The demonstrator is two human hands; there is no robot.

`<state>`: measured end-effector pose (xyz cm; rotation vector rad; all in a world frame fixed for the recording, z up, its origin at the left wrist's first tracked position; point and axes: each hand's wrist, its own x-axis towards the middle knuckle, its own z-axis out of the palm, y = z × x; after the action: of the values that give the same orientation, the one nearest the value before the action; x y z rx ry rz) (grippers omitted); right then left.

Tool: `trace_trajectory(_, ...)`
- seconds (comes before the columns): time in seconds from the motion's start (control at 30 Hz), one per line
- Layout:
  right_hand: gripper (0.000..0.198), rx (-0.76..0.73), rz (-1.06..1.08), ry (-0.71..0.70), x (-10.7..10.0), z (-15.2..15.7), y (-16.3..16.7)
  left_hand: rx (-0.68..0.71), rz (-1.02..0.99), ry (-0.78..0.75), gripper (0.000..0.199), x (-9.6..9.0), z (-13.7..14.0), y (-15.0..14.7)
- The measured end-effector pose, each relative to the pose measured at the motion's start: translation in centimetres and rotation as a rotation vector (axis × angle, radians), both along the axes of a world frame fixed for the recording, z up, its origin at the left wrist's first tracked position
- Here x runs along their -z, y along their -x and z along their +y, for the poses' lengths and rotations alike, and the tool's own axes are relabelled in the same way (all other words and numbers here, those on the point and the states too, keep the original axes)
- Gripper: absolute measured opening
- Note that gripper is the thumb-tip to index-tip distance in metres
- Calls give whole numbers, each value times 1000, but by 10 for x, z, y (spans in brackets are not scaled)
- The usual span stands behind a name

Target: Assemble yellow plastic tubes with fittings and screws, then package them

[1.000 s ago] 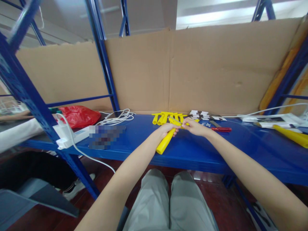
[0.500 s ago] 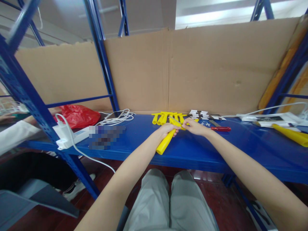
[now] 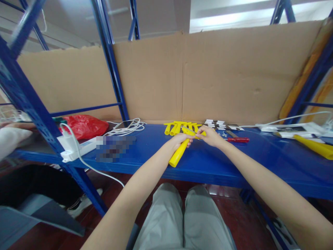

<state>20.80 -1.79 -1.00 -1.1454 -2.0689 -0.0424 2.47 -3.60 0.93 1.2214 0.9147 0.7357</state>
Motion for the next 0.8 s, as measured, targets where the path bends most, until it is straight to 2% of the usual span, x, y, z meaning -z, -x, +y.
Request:
trace_trajectory(0.23, 15, 7, 13, -58, 1, 1, -4, -64, -76, 43, 22, -1, -2, 1)
trace_trajectory(0.6, 7, 46, -47, -59, 0, -5, 2, -51, -46, 24, 21, -3, -4, 1)
trace_trajectory(0.8, 11, 29, -87, -52, -2, -8, 1, -45, -36, 15, 23, -6, -7, 0)
